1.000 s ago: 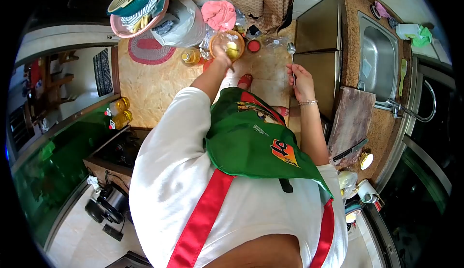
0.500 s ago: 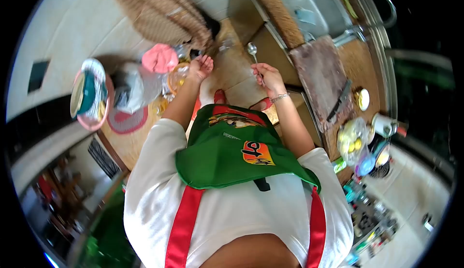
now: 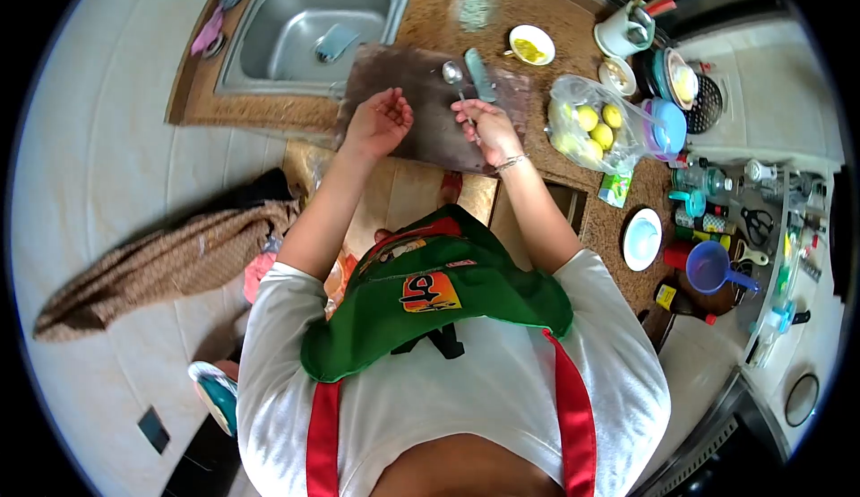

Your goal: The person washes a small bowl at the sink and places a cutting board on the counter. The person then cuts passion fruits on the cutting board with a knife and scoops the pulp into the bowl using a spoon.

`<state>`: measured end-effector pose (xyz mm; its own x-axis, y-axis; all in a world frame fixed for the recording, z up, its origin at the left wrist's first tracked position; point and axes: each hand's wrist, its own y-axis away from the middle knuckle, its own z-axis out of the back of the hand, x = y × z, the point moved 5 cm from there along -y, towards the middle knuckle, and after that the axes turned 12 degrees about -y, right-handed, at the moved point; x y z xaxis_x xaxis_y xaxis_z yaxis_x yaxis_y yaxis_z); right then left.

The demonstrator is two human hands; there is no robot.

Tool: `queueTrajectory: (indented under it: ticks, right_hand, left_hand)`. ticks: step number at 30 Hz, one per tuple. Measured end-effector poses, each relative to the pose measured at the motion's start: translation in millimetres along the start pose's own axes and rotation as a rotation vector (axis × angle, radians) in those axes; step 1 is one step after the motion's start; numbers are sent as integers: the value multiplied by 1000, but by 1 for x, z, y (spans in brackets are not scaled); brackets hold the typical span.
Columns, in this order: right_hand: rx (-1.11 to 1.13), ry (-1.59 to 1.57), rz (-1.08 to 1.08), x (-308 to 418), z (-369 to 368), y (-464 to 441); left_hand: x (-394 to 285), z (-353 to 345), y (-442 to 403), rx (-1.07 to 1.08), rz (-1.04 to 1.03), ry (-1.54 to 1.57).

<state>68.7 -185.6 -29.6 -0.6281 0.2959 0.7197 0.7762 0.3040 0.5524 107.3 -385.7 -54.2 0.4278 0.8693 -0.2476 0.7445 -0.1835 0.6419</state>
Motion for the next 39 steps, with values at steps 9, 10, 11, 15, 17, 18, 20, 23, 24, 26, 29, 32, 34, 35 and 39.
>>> queueTrajectory:
  ticks: [9, 10, 11, 15, 17, 18, 20, 23, 24, 26, 29, 32, 34, 35, 39]
  right_hand:
    - [-273, -215, 109, 93, 123, -73]
    - [-293, -223, 67, 96, 129, -82]
    - [-312, -230, 25, 97, 134, -91]
    - [-299, -326, 2, 107, 137, -108]
    - [-259, -391, -36, 105, 136, -117]
    - [-251, -401, -68, 106, 135, -119]
    - [-235, -521, -102, 106, 129, -114]
    - [-202, -648, -116, 104, 126, -107]
    - [-209, -722, -125, 103, 125, -103]
    - [-153, -735, -101, 96, 131, -108]
    - [-60, -805, -64, 99, 124, -89]
    - [-22, -793, -137, 93, 125, -63]
    - [53, -840, -154, 94, 121, -32]
    - [33, -709, -203, 93, 122, -12]
    - [-186, -83, -53, 116, 150, 72]
  left_hand:
    - [68, -131, -111, 76, 170, -233]
    - [74, -140, -119, 60, 183, -253]
    - [79, -147, -127, 21, 186, -274]
    - [84, -169, -152, 70, 102, -312]
    - [82, -190, -149, 43, 29, -345]
    - [80, -200, -148, 49, -4, -377]
    - [79, -213, -150, 75, -7, -427]
    - [80, -239, -151, 158, -43, -540]
    - [81, -249, -151, 219, -69, -603]
    - [88, -261, -157, 259, -39, -647]
    - [105, -284, -158, 381, -29, -727]
    - [125, -299, -157, 459, -54, -900]
    - [139, -309, -150, 505, -66, -988]
    - [145, -313, -150, 529, -93, -1140]
    - [181, -303, -174, 668, -290, -1513]
